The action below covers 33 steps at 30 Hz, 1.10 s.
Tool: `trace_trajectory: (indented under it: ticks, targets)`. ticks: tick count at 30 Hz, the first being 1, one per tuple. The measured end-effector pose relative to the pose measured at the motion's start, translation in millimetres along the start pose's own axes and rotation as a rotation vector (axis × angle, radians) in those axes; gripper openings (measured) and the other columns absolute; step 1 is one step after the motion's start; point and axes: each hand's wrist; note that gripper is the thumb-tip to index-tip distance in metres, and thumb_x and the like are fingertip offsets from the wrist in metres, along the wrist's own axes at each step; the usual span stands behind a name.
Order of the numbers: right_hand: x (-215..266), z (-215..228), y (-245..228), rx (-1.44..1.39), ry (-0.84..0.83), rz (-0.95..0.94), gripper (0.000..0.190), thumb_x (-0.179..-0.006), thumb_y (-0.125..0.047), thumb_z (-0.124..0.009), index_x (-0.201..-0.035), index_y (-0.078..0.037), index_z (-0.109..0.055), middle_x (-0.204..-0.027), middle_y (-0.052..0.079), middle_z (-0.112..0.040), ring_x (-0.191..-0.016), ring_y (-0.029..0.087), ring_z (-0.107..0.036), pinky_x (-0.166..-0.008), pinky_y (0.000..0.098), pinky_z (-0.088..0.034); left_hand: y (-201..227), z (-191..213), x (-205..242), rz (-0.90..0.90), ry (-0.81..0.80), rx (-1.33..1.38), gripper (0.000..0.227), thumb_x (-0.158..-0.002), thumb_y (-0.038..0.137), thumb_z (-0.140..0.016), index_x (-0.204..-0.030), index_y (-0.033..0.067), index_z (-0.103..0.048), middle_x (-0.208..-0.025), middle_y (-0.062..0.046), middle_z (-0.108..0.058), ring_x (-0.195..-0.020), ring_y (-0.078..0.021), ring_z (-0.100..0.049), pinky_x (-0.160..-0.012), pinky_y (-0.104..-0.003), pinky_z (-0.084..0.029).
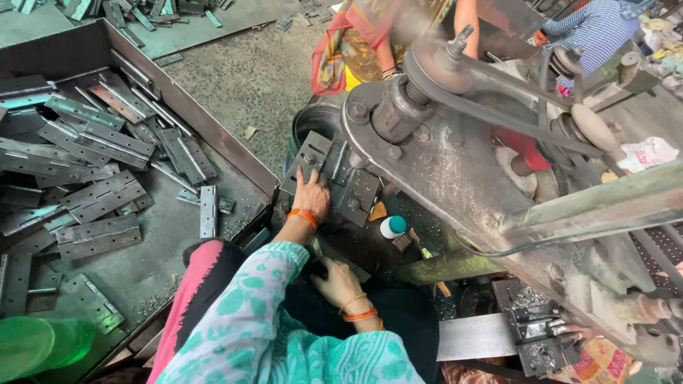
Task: The person operates a manual punching machine to process metal hinge plates. They pick up plates from a pile, place them into the machine's die, and activate the press to punch holes. Finished plates are dropped into a collection bin.
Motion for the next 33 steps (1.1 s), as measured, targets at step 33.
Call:
trace_trajectory:
  ticks: [33]
  targets:
    - [4, 9, -24, 0.041, -0.032, -0.092, 0.044, -0.084, -0.038, -0.071, -0.12, -0.014, -0.067, -0.11, 0.02, -0.067, -0.105, 0.042, -0.066, -0.087, 0.0523, -0.054, -7, -17, 90, -0.155, 0.306, -0.103, 0.032, -0.086, 0.024, -0.055, -0.108, 0.0126, -0.075, -0.127, -0.008, -0.065, -0.135, -0.0316, -0.045, -0.116, -0.064, -0.023]
Point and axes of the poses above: each hand's wrist, its own x-axis away from the middle knuckle, its own z-axis out of the back of the hand, y = z × x
